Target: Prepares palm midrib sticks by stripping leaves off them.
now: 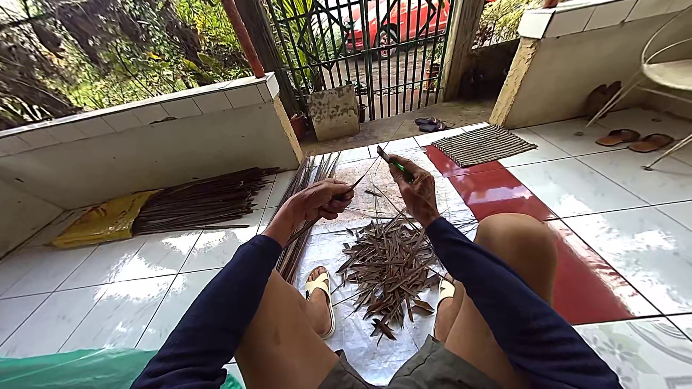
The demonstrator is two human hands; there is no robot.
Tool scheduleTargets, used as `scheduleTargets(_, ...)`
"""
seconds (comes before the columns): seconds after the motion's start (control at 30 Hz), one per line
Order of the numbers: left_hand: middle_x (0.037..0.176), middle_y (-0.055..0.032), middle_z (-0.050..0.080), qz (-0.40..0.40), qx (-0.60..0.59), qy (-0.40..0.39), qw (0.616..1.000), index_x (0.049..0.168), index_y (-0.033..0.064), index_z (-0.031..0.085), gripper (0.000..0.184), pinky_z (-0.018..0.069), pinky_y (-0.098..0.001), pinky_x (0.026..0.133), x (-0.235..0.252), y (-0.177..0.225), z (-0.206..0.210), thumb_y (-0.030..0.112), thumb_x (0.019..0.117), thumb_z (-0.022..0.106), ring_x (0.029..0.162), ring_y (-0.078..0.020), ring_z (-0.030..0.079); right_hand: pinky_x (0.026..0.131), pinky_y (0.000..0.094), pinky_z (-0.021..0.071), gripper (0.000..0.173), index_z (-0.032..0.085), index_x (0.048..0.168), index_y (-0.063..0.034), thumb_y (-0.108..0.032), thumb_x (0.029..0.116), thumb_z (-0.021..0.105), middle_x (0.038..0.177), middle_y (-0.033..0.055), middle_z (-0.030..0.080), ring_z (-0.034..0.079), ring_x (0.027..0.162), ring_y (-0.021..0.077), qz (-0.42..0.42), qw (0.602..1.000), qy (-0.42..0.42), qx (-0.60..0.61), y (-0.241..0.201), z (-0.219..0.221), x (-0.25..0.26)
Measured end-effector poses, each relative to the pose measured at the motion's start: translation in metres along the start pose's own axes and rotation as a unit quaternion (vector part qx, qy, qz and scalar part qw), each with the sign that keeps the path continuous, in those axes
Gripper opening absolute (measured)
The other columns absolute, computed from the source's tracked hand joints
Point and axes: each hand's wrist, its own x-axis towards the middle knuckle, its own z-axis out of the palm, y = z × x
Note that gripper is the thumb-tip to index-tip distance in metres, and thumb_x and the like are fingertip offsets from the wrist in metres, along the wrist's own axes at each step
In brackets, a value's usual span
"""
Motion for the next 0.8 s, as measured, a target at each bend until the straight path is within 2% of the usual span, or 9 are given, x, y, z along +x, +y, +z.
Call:
scheduleTargets(0.1,0.059,0.0052,0.035,-0.001,0.007,-0.003,1.000,0.082,0.0135,0.052,0.037,0.0222,-0.0161,0.037,0.002,-0.001,0.000,0.031,0.1112,0.038,0.041,-0.0022,0.027,0.075,0.0386,0.0559,0.031,0.072,0.130,-0.0269,-0.039,0.1052,0.058,0.103,-0.0006,0.075,0.067,0.080,0.0115,0.024,0.999,0.021,0.004,0.007,-0.003,0.010)
scheduleTargets(0.23,0.059,0.0058,0.035,-0.013,0.011,0.009,1.000,0.082,0.0142,0.051,0.040,0.0233,-0.0173,0.037,0.003,0.002,0.000,0.033,0.1126,0.033,0.041,-0.0033,0.028,0.066,0.0380,0.0496,0.034,0.069,0.133,-0.0191,-0.035,0.1063,0.056,0.089,0.0045,0.070,0.058,0.067,0.0150,0.054,0.996,0.069,0.035,0.014,-0.017,0.019)
scheduleTargets(0.37,0.059,0.0041,0.037,0.016,0.041,0.057,0.997,0.086,0.0119,0.055,0.042,0.0247,-0.0182,0.037,0.001,-0.001,-0.004,0.038,0.1121,0.036,0.042,-0.0048,0.030,0.061,0.0315,0.0446,0.035,0.065,0.134,-0.0126,-0.032,0.1086,0.051,0.081,0.0029,0.061,0.051,0.063,0.0123,0.088,0.988,0.084,0.095,0.017,-0.023,0.014)
scheduleTargets(0.47,0.059,0.0033,0.038,0.045,0.050,0.077,0.995,0.087,0.0108,0.057,0.041,0.0268,-0.0185,0.037,0.003,-0.001,-0.002,0.038,0.1121,0.039,0.041,-0.0052,0.031,0.063,0.0358,0.0459,0.038,0.065,0.131,-0.0092,-0.034,0.1096,0.047,0.082,0.0047,0.060,0.053,0.067,0.0151,0.123,0.986,0.044,0.105,0.023,-0.013,0.000)
scheduleTargets(0.57,0.064,0.0009,0.045,0.075,0.055,0.097,0.991,0.095,0.0080,0.060,0.036,0.0321,-0.0185,0.038,0.005,-0.002,-0.002,0.034,0.1118,0.042,0.043,-0.0057,0.037,0.059,0.0357,0.0453,0.039,0.066,0.131,-0.0136,-0.039,0.1093,0.047,0.081,0.0040,0.060,0.052,0.065,0.0156,0.117,0.986,-0.028,0.115,0.016,0.001,-0.019)
scheduleTargets(0.63,0.064,0.0006,0.046,0.085,0.058,0.104,0.989,0.096,0.0075,0.060,0.035,0.0342,-0.0187,0.039,0.007,-0.001,-0.001,0.034,0.1115,0.044,0.044,-0.0058,0.038,0.054,0.0346,0.0461,0.036,0.065,0.129,-0.0174,-0.044,0.1061,0.055,0.083,0.0046,0.062,0.053,0.062,0.0158,0.102,0.985,-0.065,0.122,0.002,0.007,-0.030)
scheduleTargets(0.73,0.064,0.0009,0.045,0.088,0.069,0.116,0.987,0.094,0.0073,0.059,0.034,0.0334,-0.0175,0.039,0.006,0.006,0.014,0.032,0.1119,0.043,0.043,-0.0052,0.036,0.052,0.0319,0.0420,0.031,0.069,0.126,-0.0182,-0.038,0.1026,0.064,0.078,0.0034,0.060,0.048,0.057,0.0143,0.076,0.985,-0.064,0.139,-0.009,0.015,-0.029)
scheduleTargets(0.8,0.062,0.0012,0.043,0.086,0.065,0.115,0.988,0.093,0.0071,0.058,0.034,0.0320,-0.0172,0.038,0.005,0.009,0.020,0.030,0.1122,0.042,0.042,-0.0050,0.034,0.052,0.0326,0.0417,0.033,0.069,0.126,-0.0194,-0.042,0.1035,0.061,0.076,0.0030,0.058,0.047,0.057,0.0143,0.073,0.988,-0.058,0.122,-0.010,0.014,-0.027)
